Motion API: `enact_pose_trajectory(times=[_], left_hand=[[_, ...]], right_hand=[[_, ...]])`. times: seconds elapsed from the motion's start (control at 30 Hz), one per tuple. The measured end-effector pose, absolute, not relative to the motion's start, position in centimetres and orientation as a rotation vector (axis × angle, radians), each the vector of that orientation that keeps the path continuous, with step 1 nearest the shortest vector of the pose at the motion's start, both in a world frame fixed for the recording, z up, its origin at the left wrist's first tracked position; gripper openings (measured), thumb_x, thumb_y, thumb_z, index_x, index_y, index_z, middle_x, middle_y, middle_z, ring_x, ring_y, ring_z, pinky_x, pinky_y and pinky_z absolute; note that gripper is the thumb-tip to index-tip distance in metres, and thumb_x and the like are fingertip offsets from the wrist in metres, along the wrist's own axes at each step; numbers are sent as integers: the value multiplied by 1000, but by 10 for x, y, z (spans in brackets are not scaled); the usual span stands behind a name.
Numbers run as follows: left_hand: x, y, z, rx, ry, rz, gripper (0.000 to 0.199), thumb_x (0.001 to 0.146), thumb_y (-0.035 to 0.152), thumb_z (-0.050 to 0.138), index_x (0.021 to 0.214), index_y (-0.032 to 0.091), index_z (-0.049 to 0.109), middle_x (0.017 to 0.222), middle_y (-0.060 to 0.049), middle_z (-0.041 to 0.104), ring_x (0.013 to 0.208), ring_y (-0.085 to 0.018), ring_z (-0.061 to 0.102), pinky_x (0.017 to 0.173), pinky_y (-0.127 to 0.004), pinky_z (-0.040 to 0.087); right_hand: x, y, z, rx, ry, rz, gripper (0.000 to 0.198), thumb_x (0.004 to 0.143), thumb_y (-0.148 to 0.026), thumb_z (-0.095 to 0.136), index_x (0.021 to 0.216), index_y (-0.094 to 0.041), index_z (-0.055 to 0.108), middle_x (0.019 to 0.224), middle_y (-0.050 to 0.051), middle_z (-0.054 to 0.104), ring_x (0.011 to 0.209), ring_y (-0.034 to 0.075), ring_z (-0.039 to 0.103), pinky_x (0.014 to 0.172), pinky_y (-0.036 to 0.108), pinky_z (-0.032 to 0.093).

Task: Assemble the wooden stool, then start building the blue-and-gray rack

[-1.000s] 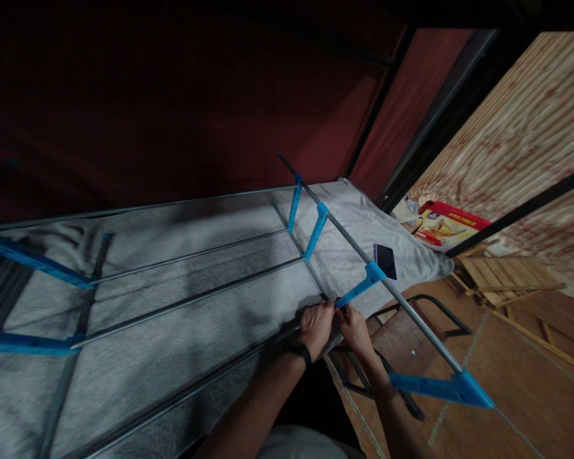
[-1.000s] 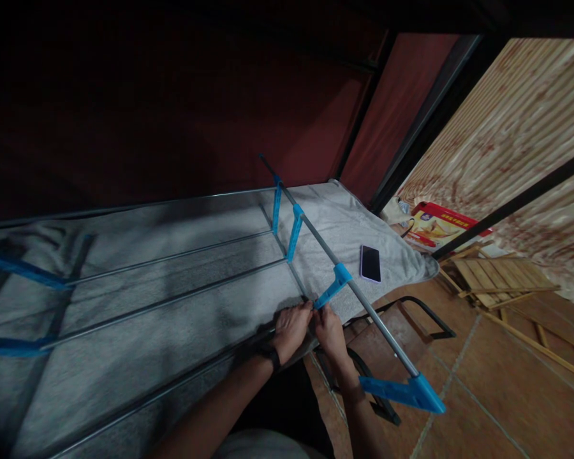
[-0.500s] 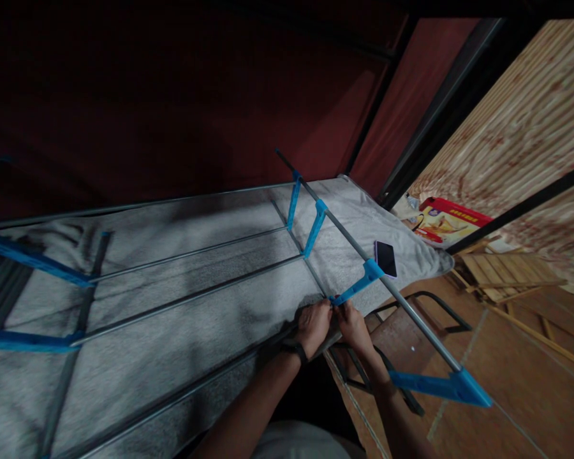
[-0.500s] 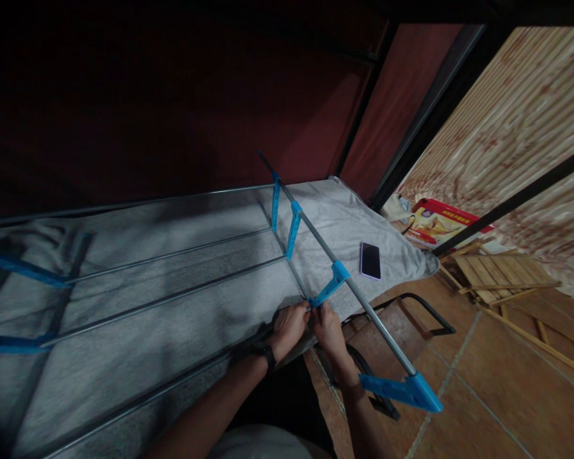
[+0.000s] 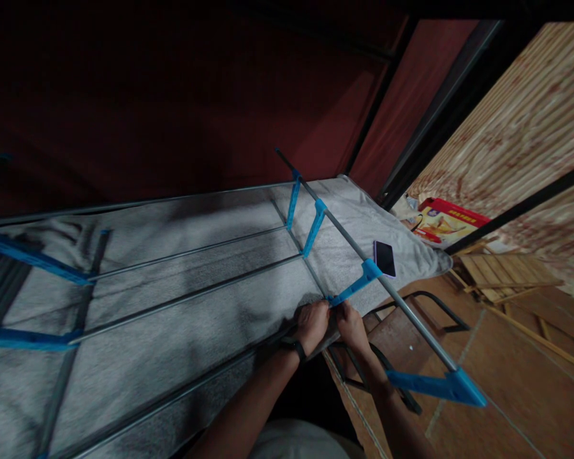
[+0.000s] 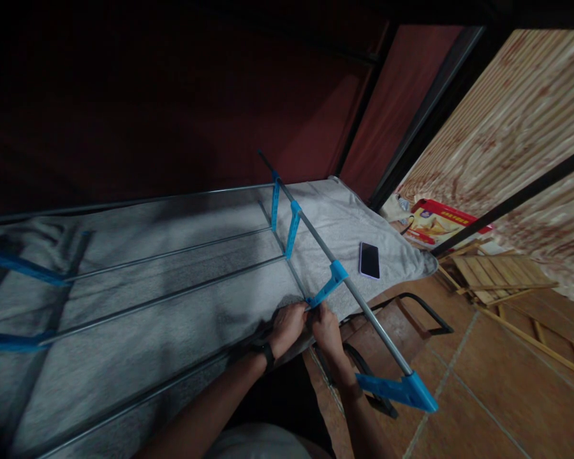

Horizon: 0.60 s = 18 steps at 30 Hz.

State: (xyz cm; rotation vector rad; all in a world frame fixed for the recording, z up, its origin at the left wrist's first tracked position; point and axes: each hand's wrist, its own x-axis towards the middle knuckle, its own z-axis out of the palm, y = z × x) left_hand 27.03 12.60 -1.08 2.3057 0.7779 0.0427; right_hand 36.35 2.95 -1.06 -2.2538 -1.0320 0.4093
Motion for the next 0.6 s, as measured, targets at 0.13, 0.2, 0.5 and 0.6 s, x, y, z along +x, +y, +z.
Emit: enact_pose_trajectory(times=[0.13, 0.2, 0.5, 0.6], left_hand=[[271, 127, -10, 2287, 767, -19, 35, 97, 18, 36, 105, 16, 69, 103, -13, 73, 98, -24, 68, 85, -32, 49], [272, 128, -9, 2278, 765, -25, 35, 96, 18, 36, 107, 15, 69, 105, -13, 73, 100, -24, 67, 86, -32, 48], [272, 127, -6, 2291, 770, -50, 37, 97, 16, 34, 108, 14, 69, 107, -12, 73, 101, -24, 67, 88, -33, 48], [271, 125, -4, 2328, 767, -51, 36, 97, 16, 35, 110, 14, 68, 110, -13, 71, 103, -24, 67, 91, -34, 49]], right_hand=[[364, 29, -10, -2253, -1028, 430, 35, 81, -17, 37, 107, -17, 61, 82, 8, 71, 73, 22, 65, 64, 27, 42], [364, 29, -9, -2249, -1038, 436, 36, 80, -17, 38, 108, -17, 61, 82, 8, 71, 74, 22, 65, 64, 27, 42], [361, 29, -7, -2281, -1024, 405, 33, 81, -18, 39, 105, -17, 61, 80, 7, 71, 78, 24, 67, 66, 28, 43], [358, 29, -10, -2291, -1018, 373, 33, 82, -18, 39, 107, -18, 61, 79, 7, 70, 76, 23, 67, 66, 28, 43]])
